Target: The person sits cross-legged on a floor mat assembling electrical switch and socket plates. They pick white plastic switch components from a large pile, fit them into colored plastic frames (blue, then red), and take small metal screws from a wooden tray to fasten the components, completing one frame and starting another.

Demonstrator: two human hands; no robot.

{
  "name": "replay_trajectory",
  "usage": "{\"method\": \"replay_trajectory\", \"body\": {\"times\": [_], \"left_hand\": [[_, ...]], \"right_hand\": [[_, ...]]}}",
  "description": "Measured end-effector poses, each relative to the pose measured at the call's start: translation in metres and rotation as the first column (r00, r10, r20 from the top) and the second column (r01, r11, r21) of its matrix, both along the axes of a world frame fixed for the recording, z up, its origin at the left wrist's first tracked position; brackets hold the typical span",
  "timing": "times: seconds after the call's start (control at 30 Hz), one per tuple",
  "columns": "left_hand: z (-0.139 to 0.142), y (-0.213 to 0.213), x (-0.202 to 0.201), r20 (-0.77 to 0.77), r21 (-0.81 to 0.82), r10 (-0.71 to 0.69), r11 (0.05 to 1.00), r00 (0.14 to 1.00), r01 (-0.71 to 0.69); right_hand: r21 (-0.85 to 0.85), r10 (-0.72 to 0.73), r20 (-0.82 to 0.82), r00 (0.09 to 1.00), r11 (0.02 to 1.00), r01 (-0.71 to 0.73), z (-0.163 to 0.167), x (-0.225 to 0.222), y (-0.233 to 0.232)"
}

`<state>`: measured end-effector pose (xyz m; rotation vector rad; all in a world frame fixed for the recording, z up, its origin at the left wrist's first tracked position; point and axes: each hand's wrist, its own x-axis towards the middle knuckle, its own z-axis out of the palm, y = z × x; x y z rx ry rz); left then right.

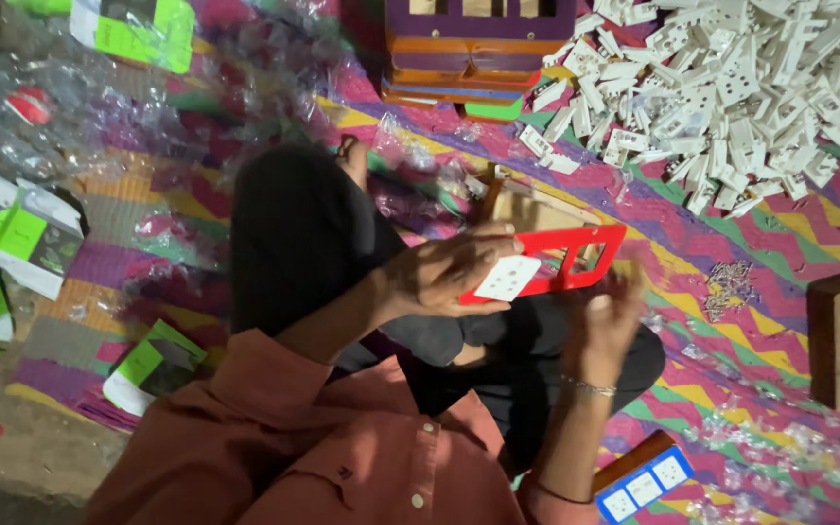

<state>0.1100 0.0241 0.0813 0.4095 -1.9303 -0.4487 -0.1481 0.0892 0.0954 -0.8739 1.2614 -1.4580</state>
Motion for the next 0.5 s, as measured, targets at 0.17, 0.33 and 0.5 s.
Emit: {"method": "replay_trajectory", "body": {"times": [0.17,0.33,0.5], "left_hand": [[-0.002,0.015,-0.019,0.039,0.167,-0.054,0.985,0.998,0.047],[-0.01,0.036,-0.051,-0.333,0.736,0.018,0.629,0.943,0.248],[-0.043,0.026,-0.071,-0.39,0.81,0.214,0.542,0.895,0.223]], "right_hand": [[-0.046,-0.075,0.154,0.985,0.995,0.083,-0.048,0.015,0.012],[0.043,-0.248,0.045,0.968,0.968,0.246,-0.059,0.018,0.009],[0.067,-0.348,0.052,0.936,0.936,0.344,-0.071,0.02,0.015]]}}
